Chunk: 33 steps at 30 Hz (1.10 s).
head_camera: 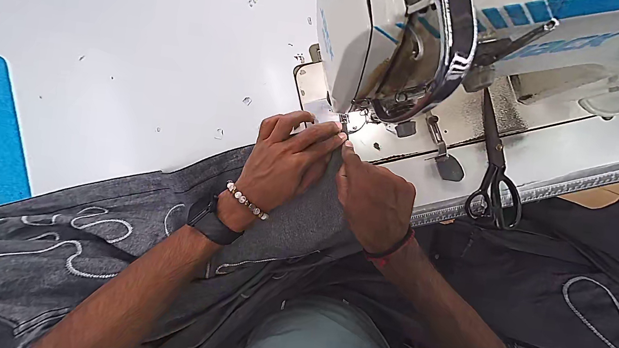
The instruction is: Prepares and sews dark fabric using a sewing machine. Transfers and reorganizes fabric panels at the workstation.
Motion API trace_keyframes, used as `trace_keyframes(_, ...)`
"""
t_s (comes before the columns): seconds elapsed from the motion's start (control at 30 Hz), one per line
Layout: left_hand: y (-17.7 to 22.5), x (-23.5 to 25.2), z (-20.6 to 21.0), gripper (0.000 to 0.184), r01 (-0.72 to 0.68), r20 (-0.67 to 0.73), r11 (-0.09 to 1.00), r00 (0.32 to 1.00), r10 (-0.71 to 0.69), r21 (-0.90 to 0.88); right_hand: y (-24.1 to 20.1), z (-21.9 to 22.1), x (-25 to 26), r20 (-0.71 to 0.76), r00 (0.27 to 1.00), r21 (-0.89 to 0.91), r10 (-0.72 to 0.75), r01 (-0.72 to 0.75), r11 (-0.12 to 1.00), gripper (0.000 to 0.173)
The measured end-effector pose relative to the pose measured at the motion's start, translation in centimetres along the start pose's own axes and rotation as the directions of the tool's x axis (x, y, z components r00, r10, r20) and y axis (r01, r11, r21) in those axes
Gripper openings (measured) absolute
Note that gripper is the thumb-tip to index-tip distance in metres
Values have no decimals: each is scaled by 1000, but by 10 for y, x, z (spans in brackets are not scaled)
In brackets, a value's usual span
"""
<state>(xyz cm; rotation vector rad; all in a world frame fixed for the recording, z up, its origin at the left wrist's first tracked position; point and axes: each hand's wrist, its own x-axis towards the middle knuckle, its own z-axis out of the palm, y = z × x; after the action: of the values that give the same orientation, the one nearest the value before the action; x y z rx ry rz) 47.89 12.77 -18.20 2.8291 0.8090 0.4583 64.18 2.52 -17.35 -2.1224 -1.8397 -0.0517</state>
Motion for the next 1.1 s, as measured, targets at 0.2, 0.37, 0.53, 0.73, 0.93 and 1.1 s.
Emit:
trace_keyframes(0.2,-8,10,0,39,-15,-1,1000,1000,15,23,5,4,14,6,1000,-21,14,-14,1000,35)
trace_keyframes(0.37,-11,11,6,37,-44,-45,997,998,47,56,16,-17,13,162,987,104,20,-37,994,37)
trace_keyframes(0.53,-5,11,-2,39,-29,-7,998,1000,29,57,111,-91,25,53,959,47,280,-282,958,33)
trace_keyframes(0.73,-9,18,6,39,20,-62,991,998,-11,132,210,-73,52,-188,904,-295,384,-425,856,35)
trace_keyframes(0.93,-8,12,-3,40,-83,2,996,997,83,45,196,-57,14,-169,910,-95,378,-397,913,37)
trace_keyframes(1.1,-9,13,-3,44,-69,30,996,997,67,52,147,-59,2,-237,917,83,322,-311,947,40)
